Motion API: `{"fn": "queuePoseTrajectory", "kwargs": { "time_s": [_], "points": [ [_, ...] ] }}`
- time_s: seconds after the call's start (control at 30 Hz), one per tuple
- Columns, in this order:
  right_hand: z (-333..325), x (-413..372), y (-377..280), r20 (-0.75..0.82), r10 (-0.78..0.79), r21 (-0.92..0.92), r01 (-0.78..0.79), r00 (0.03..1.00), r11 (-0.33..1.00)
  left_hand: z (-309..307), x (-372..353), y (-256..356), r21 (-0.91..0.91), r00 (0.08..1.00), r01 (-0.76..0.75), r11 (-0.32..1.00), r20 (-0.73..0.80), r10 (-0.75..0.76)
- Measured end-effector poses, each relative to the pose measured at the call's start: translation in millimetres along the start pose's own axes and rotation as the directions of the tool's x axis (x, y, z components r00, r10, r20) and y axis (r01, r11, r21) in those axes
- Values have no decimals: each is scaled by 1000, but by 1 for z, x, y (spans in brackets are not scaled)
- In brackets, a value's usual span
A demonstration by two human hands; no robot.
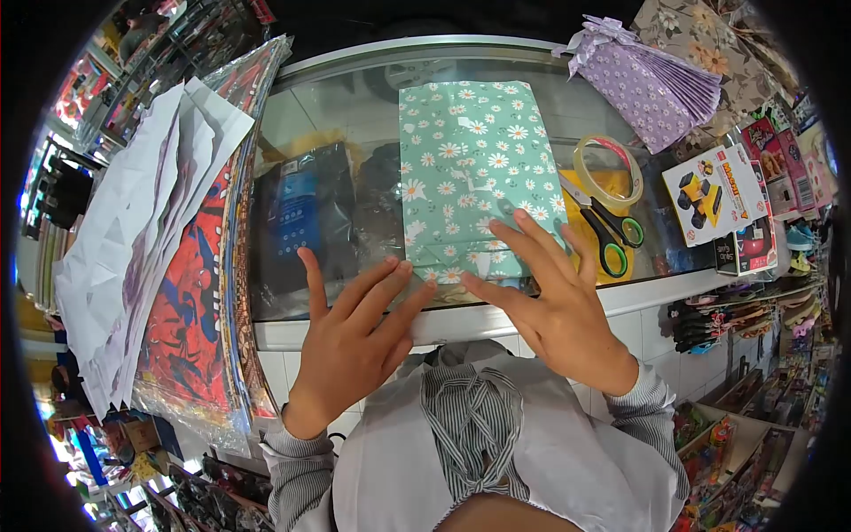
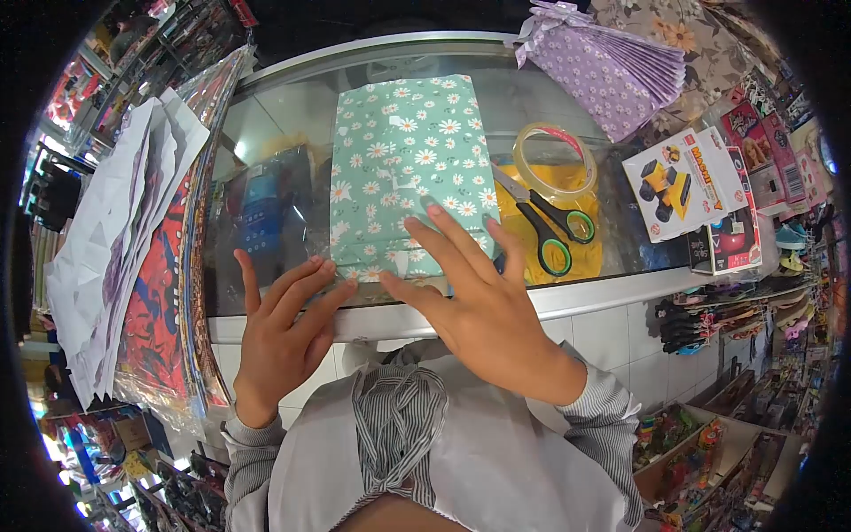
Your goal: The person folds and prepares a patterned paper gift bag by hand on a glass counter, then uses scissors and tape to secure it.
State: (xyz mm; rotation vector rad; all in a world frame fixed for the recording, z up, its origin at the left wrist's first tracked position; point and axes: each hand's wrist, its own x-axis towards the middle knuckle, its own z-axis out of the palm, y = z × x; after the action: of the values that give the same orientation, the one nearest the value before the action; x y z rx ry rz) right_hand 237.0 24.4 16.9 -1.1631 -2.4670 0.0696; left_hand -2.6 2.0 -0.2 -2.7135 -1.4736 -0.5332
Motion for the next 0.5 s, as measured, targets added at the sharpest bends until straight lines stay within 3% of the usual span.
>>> {"fn": "queuePoseTrajectory", "kwargs": {
  "time_s": [0.27,0.37,0.5],
  "points": [
    [-12,-20,4,44,27,162,-34,999,986,-7,3,19,-14,997,78,997,-25,-78],
    [-3,-22,4,27,-10,28,9,1000,1000,0,10,31,15,998,21,1000,-60,-20],
    [0,-24,1,23,3,-51,-2,1000,999,3,12,37,35,997,8,999,76,-11]
  ]
}}
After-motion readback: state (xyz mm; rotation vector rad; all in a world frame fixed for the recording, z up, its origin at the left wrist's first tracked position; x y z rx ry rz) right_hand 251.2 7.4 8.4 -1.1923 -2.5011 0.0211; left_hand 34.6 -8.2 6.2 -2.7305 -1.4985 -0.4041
